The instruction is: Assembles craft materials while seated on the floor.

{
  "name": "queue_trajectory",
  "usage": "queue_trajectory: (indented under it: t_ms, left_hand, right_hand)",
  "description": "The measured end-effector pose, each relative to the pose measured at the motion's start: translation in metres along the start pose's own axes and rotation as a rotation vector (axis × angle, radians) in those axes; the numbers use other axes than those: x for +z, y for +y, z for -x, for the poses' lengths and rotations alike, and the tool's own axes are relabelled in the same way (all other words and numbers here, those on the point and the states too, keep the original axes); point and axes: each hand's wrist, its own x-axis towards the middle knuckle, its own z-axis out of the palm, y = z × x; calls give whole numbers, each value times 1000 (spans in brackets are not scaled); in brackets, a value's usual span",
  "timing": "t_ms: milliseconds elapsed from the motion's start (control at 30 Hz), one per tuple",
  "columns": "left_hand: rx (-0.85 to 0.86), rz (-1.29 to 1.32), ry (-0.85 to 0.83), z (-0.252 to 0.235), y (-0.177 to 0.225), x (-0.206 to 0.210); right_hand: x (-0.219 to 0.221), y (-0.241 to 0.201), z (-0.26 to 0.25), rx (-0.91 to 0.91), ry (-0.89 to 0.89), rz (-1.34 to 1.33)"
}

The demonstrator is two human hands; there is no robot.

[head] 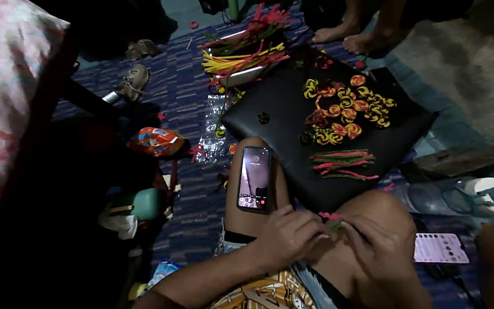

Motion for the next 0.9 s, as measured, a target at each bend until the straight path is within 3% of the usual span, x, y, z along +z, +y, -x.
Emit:
queue_trajectory:
  t_ms: [100, 167, 267, 400, 500, 633, 767, 833, 900]
  left_hand:
    - [-118, 176, 70, 2, -8, -3]
    - [-269, 432, 82, 2, -10, -10]
    - [-437, 702, 24, -4, -11, -19]
    - [-556, 742, -122, -7, -20, -33]
    - [-451, 457, -144, -5, -23, -38]
    - [-210, 88, -82, -6, -21, -39]
    - [-80, -49, -155, -5, -14, -41]
    - [-55, -57, -213, -2, -18, -43]
    - [-103, 43, -234, 1, -26, -45]
  right_hand:
    - [-2, -3, 0, 103, 32, -465]
    - [-6, -10, -4, 70, 31, -690]
    - [-5, -12, -10, -129, 83, -646]
    - [-9, -4, -12, -351, 3, -390]
    - [-7, 0, -10, -398, -67, -113]
    - [2, -7, -8, -271, 126, -33]
    - [-2, -23, -10, -31, 60, -31]
    - [5, -23, -9, -31, 65, -30]
    - [13, -17, -9, -96, 176, -242]
